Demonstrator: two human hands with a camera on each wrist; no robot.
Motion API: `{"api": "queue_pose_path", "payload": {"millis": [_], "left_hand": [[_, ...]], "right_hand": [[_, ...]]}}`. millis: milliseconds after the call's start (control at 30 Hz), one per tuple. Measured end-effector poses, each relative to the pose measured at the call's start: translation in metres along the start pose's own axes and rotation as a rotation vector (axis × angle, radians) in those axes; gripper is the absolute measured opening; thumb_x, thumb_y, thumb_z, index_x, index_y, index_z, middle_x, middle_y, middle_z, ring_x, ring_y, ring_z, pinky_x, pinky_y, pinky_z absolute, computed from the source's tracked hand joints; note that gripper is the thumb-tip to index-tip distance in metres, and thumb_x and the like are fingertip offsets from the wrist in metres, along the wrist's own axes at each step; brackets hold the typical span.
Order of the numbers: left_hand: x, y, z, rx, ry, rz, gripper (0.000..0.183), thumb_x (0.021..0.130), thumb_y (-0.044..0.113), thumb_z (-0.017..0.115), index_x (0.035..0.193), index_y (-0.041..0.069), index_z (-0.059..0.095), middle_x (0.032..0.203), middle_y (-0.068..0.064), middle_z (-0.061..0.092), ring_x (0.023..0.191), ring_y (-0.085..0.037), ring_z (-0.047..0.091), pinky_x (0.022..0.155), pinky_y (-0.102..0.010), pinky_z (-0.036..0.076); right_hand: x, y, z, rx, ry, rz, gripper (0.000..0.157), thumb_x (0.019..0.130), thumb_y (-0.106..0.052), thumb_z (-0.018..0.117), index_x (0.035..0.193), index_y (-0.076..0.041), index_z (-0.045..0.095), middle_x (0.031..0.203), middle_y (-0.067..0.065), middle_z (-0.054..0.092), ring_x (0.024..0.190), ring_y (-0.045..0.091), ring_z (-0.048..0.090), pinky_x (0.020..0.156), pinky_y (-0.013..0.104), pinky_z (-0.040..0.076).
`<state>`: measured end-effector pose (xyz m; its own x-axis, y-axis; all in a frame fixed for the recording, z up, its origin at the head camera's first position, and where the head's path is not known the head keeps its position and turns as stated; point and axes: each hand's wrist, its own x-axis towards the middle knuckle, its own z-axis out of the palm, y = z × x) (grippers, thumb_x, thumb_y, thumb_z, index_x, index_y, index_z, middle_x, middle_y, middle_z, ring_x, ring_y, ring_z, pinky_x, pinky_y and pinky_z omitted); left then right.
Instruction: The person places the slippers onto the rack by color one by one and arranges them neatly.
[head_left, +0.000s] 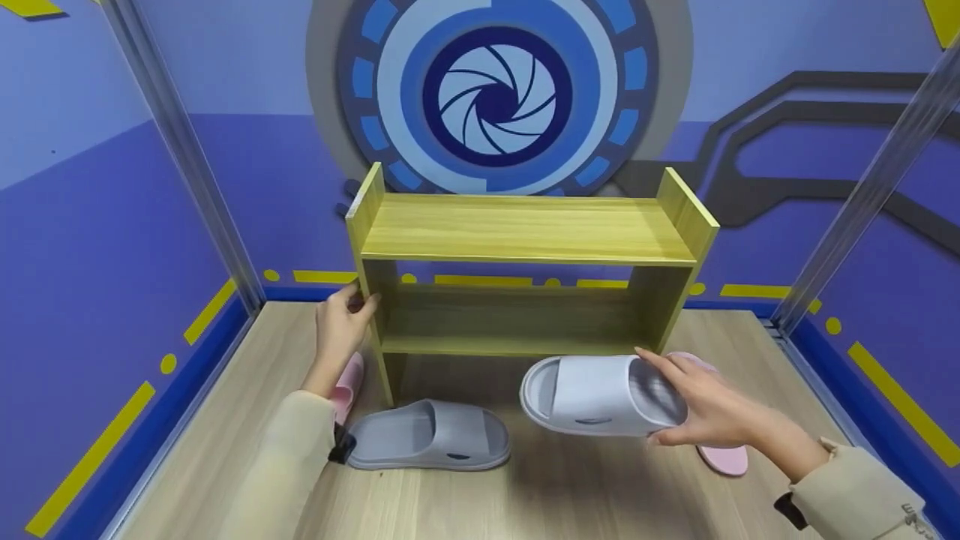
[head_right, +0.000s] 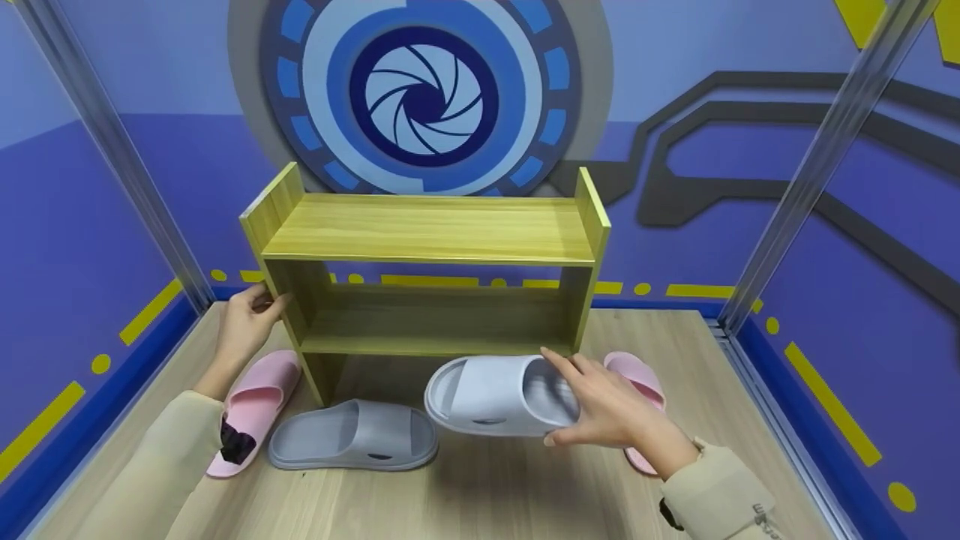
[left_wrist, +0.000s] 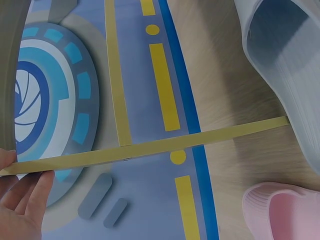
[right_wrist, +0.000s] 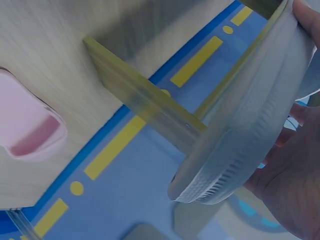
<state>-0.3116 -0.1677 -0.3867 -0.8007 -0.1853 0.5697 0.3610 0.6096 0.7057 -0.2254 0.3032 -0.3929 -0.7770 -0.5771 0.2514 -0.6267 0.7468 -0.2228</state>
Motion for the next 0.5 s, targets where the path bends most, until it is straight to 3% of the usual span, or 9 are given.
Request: {"api": "queue_pose_path", "payload": {"millis": [200, 500], "left_hand": [[0.0, 0.0, 0.0, 0.003, 0.004, 0.005, 0.016, 0.078, 0.012, 0.065, 0.089, 0.0, 0.066, 0.078, -0.014, 0.065, 0.071, -0.024, 0.062, 0.064, -0.037, 0.049], [0.0, 0.0, 0.0, 0.005, -0.004, 0.004, 0.021, 0.079, 0.012, 0.064, 0.095, -0.001, 0.066, 0.08, -0.015, 0.065, 0.072, -0.025, 0.061, 0.064, -0.037, 0.048]], "right_hand": [[0.006, -0.008, -0.013, -0.017, -0.019, 0.022, 0.102, 0.057, -0.061, 0.07, 0.139, -0.024, 0.024, 0.119, 0.007, 0.044, 0.097, 0.022, 0.046, 0.069, 0.04, 0.043], [0.018, -0.015, -0.035, -0.078, 0.036, -0.016, 0.103, 0.055, -0.056, 0.074, 0.14, -0.024, 0.024, 0.116, 0.004, 0.045, 0.096, 0.019, 0.047, 0.069, 0.04, 0.043]]}}
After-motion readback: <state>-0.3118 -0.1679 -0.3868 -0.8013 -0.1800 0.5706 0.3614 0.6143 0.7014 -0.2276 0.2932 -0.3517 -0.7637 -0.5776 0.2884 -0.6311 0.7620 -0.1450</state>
